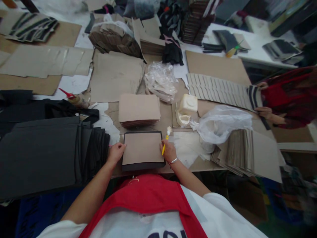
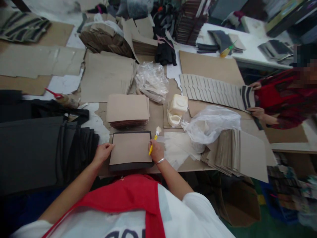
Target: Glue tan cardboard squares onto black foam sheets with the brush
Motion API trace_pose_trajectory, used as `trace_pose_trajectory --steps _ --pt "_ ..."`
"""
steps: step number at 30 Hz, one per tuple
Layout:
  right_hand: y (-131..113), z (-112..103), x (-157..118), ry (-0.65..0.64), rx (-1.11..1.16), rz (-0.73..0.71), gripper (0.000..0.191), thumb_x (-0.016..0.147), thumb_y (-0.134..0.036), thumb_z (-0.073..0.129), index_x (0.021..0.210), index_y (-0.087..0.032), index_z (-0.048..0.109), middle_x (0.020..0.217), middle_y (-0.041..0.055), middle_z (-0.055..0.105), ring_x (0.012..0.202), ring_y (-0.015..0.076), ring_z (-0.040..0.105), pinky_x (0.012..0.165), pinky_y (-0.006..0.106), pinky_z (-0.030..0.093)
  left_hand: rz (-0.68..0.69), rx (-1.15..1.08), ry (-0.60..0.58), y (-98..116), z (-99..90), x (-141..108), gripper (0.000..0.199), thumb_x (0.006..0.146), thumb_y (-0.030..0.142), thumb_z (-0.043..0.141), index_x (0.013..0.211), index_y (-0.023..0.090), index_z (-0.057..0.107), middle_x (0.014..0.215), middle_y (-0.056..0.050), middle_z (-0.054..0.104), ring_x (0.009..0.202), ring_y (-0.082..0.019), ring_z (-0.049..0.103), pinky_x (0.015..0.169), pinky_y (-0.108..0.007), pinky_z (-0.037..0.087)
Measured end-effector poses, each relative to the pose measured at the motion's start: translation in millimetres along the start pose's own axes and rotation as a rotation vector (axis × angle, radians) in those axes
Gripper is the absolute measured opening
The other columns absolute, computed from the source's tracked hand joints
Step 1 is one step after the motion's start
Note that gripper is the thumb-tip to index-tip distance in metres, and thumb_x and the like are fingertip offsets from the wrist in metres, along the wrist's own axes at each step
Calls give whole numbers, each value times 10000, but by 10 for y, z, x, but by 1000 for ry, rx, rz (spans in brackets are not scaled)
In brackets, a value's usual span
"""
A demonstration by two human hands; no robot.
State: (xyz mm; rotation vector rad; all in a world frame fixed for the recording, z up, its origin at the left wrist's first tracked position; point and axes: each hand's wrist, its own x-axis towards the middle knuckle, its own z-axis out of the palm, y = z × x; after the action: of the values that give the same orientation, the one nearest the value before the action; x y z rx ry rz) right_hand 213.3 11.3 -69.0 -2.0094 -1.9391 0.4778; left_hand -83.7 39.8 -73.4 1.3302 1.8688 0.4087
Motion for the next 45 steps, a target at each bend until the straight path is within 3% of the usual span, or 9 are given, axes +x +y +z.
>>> trace_pose_trajectory --steps 14,24,27,29,33,36,39,43,45 --pt "-65 -49 40 -95 -80 42 226 869 -264 466 1030 -174 596 803 83 666 701 186 592 639 268 398 25 1 -21 -69 23 70 341 741 488 487 589 187 541 542 13 517 549 -131 461 551 -237 343" --pt "-81 47 55 -104 -207 -61 262 880 -259 424 1061 -140 572 786 88 635 668 162 538 604 262 335 95 367 -105 171 -223 67 292 828 394 535 675 163 628 655 -28 602 656 -146 509 618 -257 339" --pt "-199 -2 38 -166 -322 -42 259 895 -257 428 1100 -151 547 801 81 634 671 159 549 586 258 310 105 465 -134 235 -280 26 280 846 400 539 748 157 637 755 -48 620 727 -159 535 669 -265 373" --pt "-298 -73 31 -205 -387 -16 259 907 -270 426 1113 -160 537 815 86 636 680 166 564 578 260 304 151 536 -73 286 -282 -31 253 847 383 555 884 146 637 901 -85 618 826 -185 548 721 -283 396" --pt "-411 -353 82 -201 -435 32 313 902 -371 464 1116 -158 549 859 115 646 711 192 597 574 262 328 409 679 2 404 -177 -187 301 889 207 465 1179 182 543 1120 -123 556 1017 -224 506 830 -335 414" --pt "-423 -633 174 -76 -294 50 417 903 -449 449 1200 -169 532 868 111 662 686 191 608 571 264 362 590 737 -109 488 -53 -307 339 893 117 380 1176 179 556 1128 -132 557 1044 -230 495 858 -363 426" --pt "-514 -777 293 8 115 55 498 914 -541 352 1207 -184 538 750 52 653 566 142 579 547 247 398 581 778 -132 547 55 -428 338 892 168 418 1196 109 553 1176 -188 543 1074 -265 492 882 -394 427" --pt "-876 -514 477 -148 731 216 620 866 -663 280 948 -149 616 545 -9 560 402 88 486 420 200 372 515 789 -160 603 180 -591 643 802 469 594 1350 163 455 1395 -232 388 1246 -396 382 969 -496 362" --pt "-1089 -258 555 -256 890 287 534 835 -644 386 862 -158 606 522 -25 548 382 76 474 393 186 364 475 796 -191 622 235 -642 731 765 536 613 1397 236 402 1459 -215 317 1301 -441 310 997 -556 310"
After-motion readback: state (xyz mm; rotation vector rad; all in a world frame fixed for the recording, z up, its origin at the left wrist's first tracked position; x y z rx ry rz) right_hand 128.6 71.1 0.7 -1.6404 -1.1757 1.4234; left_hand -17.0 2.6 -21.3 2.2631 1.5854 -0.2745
